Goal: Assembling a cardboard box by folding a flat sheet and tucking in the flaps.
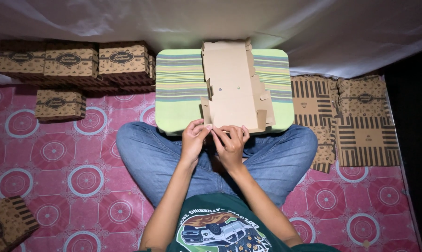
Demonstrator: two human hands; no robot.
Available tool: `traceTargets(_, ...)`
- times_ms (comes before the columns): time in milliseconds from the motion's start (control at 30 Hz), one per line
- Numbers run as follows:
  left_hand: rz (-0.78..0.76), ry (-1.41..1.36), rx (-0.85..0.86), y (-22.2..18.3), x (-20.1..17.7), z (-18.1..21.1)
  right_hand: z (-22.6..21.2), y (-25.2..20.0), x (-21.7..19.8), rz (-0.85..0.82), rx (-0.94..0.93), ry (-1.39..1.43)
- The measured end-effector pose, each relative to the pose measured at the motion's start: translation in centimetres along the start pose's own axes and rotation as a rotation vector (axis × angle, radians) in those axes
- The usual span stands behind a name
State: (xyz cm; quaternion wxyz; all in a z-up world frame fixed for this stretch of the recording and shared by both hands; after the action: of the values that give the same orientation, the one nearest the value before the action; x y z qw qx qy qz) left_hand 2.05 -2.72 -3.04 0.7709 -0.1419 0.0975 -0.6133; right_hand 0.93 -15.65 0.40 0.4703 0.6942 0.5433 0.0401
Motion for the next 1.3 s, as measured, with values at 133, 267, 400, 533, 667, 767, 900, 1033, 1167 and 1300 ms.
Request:
traceTargets(133,-0.007,-0.013,-0.05,0.3,0.1,-0.4,-0.2,-0.2,0.2,0.022,-0.025,0.008)
traceTargets(267,0.027,0.037,-0.067,0.2,0.0,-0.2,-0.5,-0.2,0.1,0.027,-0.016,0.0)
traceTargets(400,0.089,0.082,-0.057,-0.9,-0.1,0.7,-0.6,-0.4,0.0,0.021,-0.004,-0.008)
traceTargets(533,0.113,0.081,-0.034,-1.5,-0.1,1.3,-0.7,-0.5,0.0,-0.017,0.024,-0.037)
traceTargets(667,0.109,0.124,0.035,-0.9,0.1,1.1,-1.6,0.2,-0.4,-0.115,0.052,-0.013)
traceTargets(767,0.105,0.151,0.034,-1.1,0.3,1.8,-2.3,1.8,-1.8,-0.221,0.072,-0.003)
traceTargets(900,0.087,0.227,0.055,-0.6,0.7,1.1,-1.6,4.1,-3.1,-0.323,0.106,0.03)
traceTargets(1033,0.094,0.316,0.084,-0.9,0.9,1.8,-0.3,5.8,-3.4,-0.515,0.31,0.038)
traceTargets(1167,0.114,0.453,0.096,-2.0,0.8,4.2,-0.8,7.8,-3.6,-0.731,0.523,0.154)
traceTargets(1300,0.143,0.507,0.116,-2.5,1.1,4.5,-0.8,9.0,-3.7,-0.811,0.612,0.167)
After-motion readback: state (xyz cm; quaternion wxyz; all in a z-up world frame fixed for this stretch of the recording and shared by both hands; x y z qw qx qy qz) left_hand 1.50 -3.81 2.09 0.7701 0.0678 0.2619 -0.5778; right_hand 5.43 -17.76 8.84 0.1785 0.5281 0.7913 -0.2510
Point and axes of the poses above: each hand's wrist, its own y-axis towards the middle knuckle, its own x-axis out of the palm, z = x × y, the point moved 2 cm from there along y, towards the middle knuckle, and after that the axes turned 13 degrees about y, right-handed, at the moved point
